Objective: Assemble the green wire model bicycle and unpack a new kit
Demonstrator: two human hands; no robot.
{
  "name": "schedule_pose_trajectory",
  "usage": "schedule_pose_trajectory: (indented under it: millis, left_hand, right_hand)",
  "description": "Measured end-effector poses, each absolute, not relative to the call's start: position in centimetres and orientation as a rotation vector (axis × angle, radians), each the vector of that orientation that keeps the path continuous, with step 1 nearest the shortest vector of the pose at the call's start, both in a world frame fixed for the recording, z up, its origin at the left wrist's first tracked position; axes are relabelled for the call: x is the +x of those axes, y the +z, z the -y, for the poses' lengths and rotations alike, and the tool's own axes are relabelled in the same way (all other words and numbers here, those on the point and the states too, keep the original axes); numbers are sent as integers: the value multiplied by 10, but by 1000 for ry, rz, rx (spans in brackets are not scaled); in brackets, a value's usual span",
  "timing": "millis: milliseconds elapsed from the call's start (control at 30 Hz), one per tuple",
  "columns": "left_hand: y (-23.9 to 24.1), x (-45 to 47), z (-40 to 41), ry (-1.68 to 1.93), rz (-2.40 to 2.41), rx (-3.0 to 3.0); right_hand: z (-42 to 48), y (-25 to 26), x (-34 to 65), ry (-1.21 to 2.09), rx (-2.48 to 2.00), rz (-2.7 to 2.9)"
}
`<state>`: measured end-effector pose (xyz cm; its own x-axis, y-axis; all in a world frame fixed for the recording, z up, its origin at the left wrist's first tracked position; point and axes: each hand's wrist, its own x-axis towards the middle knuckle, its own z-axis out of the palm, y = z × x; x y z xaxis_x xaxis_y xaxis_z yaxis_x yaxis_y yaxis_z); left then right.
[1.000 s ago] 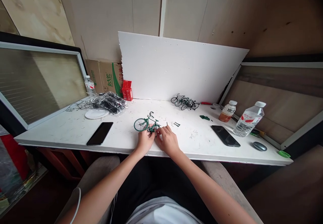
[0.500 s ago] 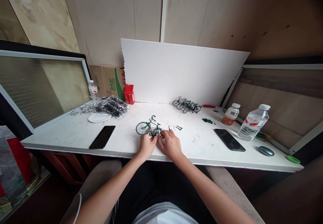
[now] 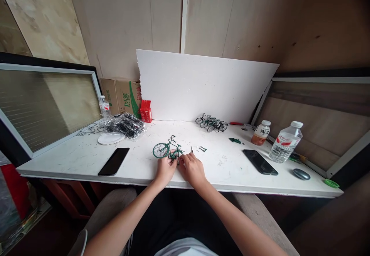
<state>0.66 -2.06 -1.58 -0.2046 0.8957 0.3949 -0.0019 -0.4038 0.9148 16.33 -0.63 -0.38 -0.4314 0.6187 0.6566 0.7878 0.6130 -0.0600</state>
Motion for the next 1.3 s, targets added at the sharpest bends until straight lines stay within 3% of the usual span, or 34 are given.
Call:
schedule_pose_trajectory:
  millis: [567,933,1300]
  left_hand:
    - [-19,8,20,1702,-1067,1386]
    - [-18,6,18,1721,-1077,1308]
    - [-18,-7,9,1679,-1093,1113]
  right_hand:
    - [3,-11,164,-454,-1084,2205]
    - [13,6,166,-351,-1109,2165]
    - [-34,23,227,-244,-1705,2182]
